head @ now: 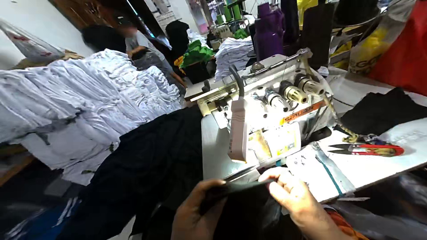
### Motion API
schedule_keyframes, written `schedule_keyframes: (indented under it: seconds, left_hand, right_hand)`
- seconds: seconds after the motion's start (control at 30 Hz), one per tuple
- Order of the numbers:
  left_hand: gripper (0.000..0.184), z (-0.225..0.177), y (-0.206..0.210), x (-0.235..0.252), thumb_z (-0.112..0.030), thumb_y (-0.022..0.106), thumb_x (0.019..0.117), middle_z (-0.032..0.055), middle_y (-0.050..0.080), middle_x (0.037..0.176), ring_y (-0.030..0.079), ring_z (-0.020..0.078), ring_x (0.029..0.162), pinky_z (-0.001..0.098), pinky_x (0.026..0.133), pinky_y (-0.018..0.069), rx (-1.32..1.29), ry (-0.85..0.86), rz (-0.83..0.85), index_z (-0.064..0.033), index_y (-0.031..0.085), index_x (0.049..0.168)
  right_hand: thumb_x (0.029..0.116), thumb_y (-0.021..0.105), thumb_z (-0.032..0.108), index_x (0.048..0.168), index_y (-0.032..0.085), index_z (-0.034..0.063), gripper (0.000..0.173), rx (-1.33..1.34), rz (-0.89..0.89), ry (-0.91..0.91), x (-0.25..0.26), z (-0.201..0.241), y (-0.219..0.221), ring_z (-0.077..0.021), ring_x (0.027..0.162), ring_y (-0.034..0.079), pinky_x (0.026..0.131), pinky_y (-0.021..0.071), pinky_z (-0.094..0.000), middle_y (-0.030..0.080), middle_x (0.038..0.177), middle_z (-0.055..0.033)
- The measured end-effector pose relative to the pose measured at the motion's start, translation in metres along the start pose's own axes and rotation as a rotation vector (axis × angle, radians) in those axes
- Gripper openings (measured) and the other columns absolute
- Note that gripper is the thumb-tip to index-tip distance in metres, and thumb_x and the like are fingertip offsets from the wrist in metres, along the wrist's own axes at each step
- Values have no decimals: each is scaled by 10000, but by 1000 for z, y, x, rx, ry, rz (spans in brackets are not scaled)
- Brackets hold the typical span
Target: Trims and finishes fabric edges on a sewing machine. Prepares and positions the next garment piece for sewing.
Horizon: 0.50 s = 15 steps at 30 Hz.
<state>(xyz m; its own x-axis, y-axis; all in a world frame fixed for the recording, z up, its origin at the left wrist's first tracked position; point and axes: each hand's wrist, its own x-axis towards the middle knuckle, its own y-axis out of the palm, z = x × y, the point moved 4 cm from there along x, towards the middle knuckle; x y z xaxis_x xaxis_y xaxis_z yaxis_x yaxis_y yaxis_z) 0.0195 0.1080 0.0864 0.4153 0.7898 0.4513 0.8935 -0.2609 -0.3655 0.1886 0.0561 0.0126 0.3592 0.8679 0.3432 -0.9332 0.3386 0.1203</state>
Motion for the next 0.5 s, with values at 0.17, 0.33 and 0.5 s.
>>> schedule_keyframes:
  seconds: [0.17,0.33,0.5]
  left_hand:
    - [223,26,-10,56,-40,643,871,-124,694,966,651,-70,885,123,797,550,188,115,-48,-104,695,1078]
    - [228,41,-4,73,-25,616,837,-136,706,912,659,-59,841,138,755,561,119,-5,-71,-152,720,995]
    - [219,41,-2,68,-14,603,834,-173,688,828,643,-85,759,107,688,547,70,-12,-138,-176,711,934]
  right_hand:
    - [972,606,149,1018,748,95,159,-176,-187,4,42,10,-10,46,738,609,673,498,-139,689,833,56]
    - [973,611,155,1027,735,100,146,-180,-208,30,58,-6,-12,32,758,614,694,504,-159,680,839,56]
    - [963,607,149,1006,742,76,159,-169,-217,-25,54,-10,-11,66,721,604,664,486,-105,675,787,60]
